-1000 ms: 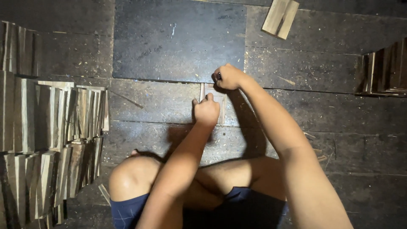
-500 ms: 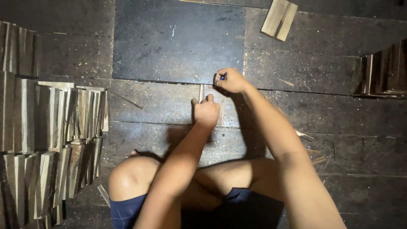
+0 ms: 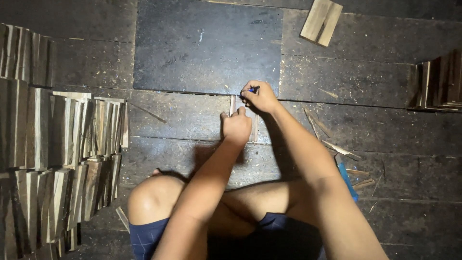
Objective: Marking wooden slats with a pen using a template guide for consistent measurements while sitting on the floor.
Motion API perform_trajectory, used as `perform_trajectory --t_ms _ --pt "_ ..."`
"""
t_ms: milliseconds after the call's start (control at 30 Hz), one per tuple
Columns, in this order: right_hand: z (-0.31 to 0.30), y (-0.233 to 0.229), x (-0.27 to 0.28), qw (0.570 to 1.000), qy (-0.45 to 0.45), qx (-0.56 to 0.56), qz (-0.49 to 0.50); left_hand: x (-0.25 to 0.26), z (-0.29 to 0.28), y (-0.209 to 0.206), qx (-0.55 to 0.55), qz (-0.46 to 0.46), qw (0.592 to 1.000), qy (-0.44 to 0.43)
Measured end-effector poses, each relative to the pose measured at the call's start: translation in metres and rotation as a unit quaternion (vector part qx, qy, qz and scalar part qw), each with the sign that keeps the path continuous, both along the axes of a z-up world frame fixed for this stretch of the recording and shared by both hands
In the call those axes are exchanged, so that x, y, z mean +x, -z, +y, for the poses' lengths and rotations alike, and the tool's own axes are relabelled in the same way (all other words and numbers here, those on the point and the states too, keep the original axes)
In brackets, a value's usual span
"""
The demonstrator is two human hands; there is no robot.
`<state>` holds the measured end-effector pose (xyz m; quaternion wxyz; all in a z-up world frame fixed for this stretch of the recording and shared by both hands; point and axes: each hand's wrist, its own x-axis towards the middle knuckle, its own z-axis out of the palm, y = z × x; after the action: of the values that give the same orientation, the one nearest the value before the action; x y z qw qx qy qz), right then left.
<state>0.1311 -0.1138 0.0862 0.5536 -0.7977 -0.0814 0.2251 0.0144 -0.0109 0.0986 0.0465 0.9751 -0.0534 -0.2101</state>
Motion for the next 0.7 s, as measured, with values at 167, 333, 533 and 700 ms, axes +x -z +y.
perform_trajectory --t_ms 167,333,533,700 --pt "-0.003 0.014 0.019 0.999 -0.023 -0.01 0.037 0.002 0.001 -0.001 0.01 0.001 1.0 0.0" --pt "-0.014 0.005 0.026 0.988 -0.092 -0.121 0.031 0.0 0.003 -0.008 0.002 0.024 1.0 -0.004" --pt "-0.019 0.013 0.041 0.958 -0.162 -0.232 -0.054 0.003 0.009 0.01 -0.011 0.045 0.999 -0.016" --pt "0.021 -0.023 0.04 0.879 -0.286 -0.37 -0.094 0.001 0.011 -0.008 -0.023 0.05 0.998 -0.016"
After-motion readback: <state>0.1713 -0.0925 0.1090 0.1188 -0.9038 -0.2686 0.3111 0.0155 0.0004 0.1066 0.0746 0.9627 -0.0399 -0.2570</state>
